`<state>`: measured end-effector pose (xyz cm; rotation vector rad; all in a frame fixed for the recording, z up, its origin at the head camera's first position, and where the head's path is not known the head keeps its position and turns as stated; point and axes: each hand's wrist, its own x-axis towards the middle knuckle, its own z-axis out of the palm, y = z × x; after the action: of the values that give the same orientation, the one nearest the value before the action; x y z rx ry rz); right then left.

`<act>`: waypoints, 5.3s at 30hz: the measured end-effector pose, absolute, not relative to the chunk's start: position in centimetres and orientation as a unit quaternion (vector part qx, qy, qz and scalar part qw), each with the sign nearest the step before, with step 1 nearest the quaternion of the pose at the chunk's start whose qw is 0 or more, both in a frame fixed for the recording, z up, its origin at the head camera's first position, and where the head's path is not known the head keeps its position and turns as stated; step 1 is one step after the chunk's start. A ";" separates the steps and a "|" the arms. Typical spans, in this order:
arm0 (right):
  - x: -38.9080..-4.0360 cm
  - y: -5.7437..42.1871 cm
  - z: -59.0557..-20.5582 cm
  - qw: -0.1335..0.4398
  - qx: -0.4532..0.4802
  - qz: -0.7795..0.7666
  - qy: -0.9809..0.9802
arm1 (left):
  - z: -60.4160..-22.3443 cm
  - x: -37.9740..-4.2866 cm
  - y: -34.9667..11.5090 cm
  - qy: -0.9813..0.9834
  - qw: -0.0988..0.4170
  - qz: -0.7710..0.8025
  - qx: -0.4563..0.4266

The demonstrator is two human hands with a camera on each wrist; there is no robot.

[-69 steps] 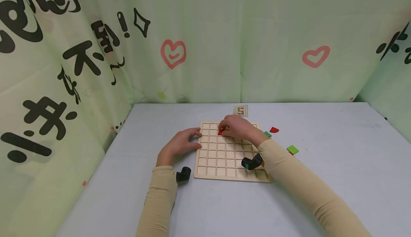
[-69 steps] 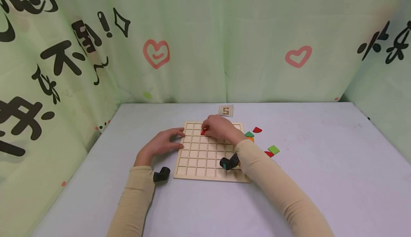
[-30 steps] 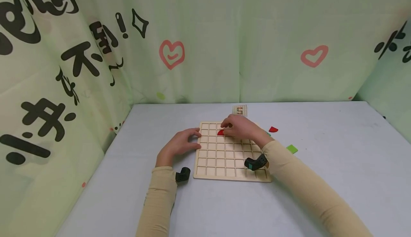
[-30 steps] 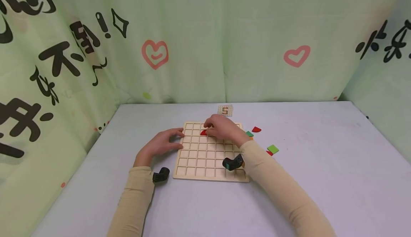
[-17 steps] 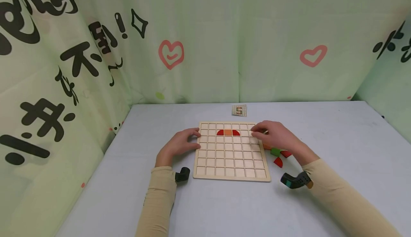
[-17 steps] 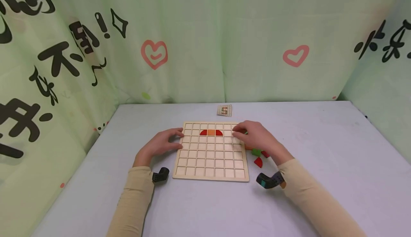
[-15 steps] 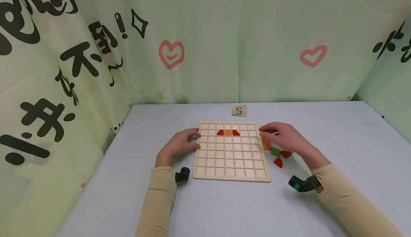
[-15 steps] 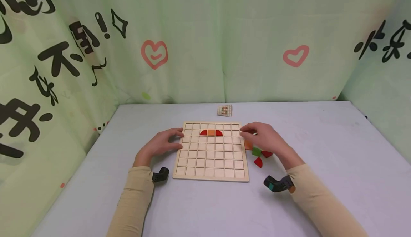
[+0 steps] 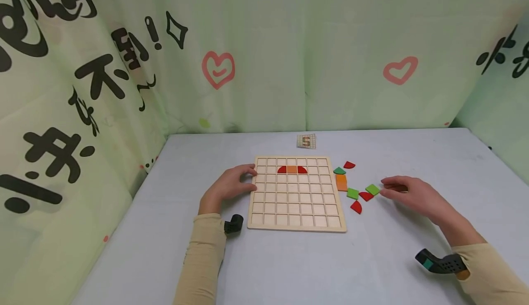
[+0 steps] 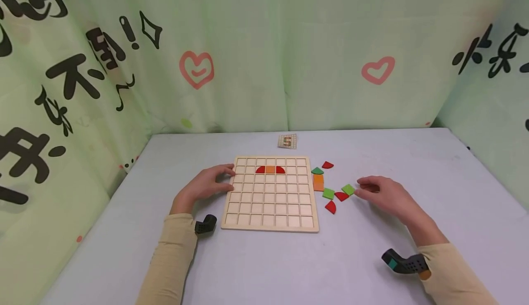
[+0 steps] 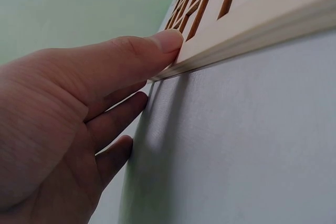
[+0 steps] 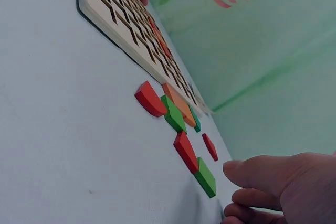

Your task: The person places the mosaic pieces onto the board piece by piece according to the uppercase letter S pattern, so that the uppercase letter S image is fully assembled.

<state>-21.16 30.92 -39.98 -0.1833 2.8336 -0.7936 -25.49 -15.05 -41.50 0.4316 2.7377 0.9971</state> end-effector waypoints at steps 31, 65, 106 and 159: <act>-22.4 28.5 -40.8 0.045 -0.122 -0.245 0.961 | -41.4 -25.4 -15.0 0.923 0.096 0.341 0.152; -22.8 27.7 -40.9 0.024 -0.133 -0.206 0.969 | -41.5 -25.5 -15.0 0.925 0.093 0.338 0.149; -26.2 11.6 -36.3 0.022 -0.220 -0.377 0.899 | -41.3 -25.2 -15.0 0.923 0.093 0.342 0.151; -26.4 8.9 -40.2 0.044 -0.243 -0.283 0.927 | -41.4 -25.5 -15.3 0.922 0.093 0.341 0.158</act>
<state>-26.40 8.90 -40.22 -0.7423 2.8325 -0.8644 -25.47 -15.25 -41.40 0.4683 2.7367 1.0137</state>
